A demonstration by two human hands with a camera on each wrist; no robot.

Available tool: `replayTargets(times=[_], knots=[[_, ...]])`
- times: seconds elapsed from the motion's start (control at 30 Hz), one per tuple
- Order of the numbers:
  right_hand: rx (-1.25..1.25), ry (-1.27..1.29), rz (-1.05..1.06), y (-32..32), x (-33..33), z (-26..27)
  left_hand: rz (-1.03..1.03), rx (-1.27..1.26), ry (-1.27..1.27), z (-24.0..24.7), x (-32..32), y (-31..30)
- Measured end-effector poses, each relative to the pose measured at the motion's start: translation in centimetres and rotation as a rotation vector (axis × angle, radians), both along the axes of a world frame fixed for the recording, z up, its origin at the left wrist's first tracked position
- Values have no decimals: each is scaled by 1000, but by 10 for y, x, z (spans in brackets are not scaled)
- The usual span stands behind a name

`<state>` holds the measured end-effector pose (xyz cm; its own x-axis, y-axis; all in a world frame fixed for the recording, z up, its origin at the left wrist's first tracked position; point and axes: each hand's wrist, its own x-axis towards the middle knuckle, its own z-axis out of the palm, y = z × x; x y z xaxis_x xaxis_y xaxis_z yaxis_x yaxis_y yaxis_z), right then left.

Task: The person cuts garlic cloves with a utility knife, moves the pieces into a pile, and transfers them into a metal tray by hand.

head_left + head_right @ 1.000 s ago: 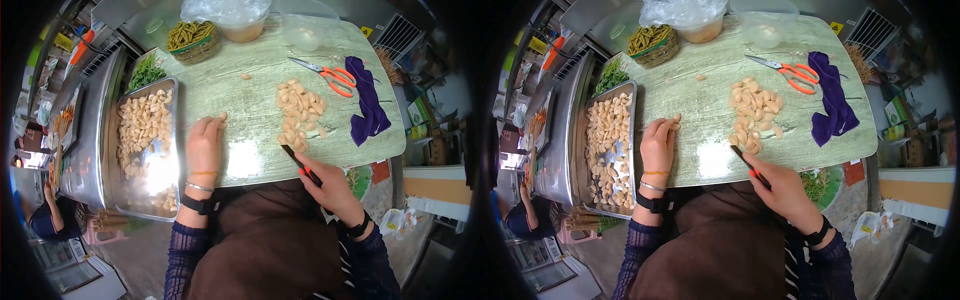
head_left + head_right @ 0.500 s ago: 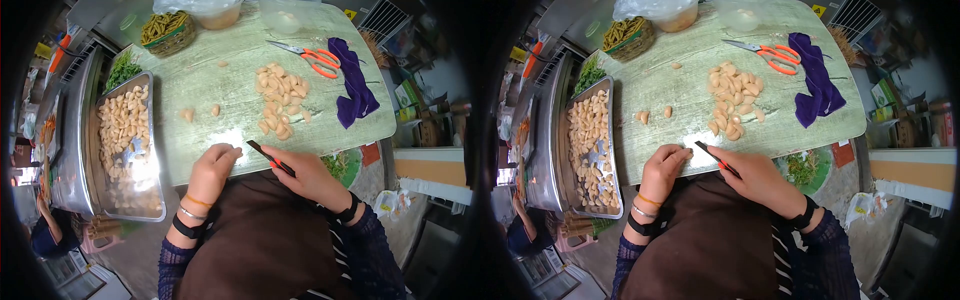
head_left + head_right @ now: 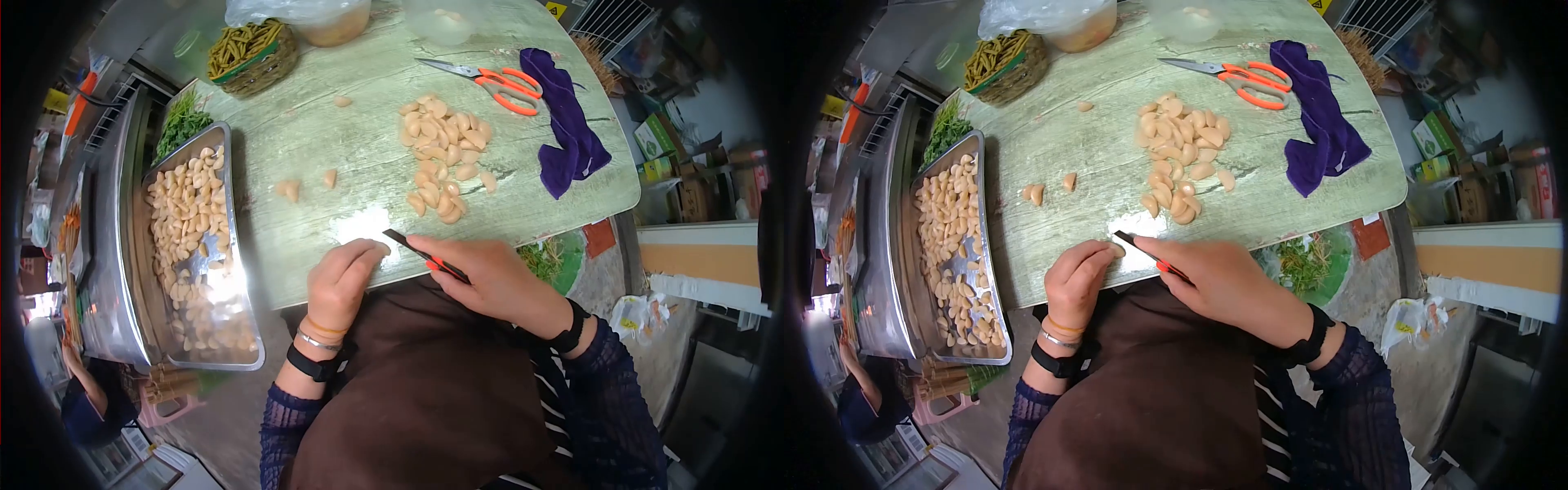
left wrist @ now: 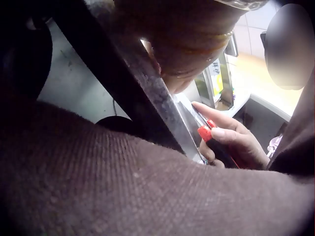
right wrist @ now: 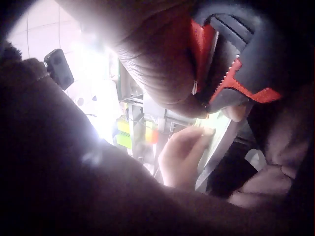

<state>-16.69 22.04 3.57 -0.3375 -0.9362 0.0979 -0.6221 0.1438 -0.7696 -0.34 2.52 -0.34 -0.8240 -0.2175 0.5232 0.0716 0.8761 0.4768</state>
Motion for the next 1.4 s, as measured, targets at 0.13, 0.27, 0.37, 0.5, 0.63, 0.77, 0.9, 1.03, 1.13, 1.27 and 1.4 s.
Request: replayTargets(times=[0.13, 0.27, 0.37, 0.5, 0.63, 0.77, 0.9, 1.03, 1.13, 1.27, 1.4], knots=[[85, 57, 74, -4, -2, 4, 6, -2, 16, -3, 1, 0], [103, 81, 98, -7, -2, 5, 10, -13, 24, -4, 0, -1], [99, 109, 112, -8, -3, 3, 22, -21, 44, -4, 0, 0], [115, 152, 126, -9, -3, 3, 33, -14, 49, -5, 0, 1], [120, 186, 129, -11, -3, 4, 41, -9, 43, -1, -2, 2], [120, 199, 139, -17, -3, 6, 46, -7, 46, -2, -1, 1], [71, 219, 139, -23, 0, 1, 49, -4, 54, -3, -1, 1], [103, 308, 142, -26, 5, 0, 43, -4, 54, -3, -1, 2], [183, 385, 170, -20, 7, 9, 37, -1, 61, -4, 0, 1], [188, 310, 164, 3, 2, 12, 38, 16, 47, -1, -2, 1], [144, 130, 46, 17, -5, 11, 69, 62, 28, 1, -11, 2]])
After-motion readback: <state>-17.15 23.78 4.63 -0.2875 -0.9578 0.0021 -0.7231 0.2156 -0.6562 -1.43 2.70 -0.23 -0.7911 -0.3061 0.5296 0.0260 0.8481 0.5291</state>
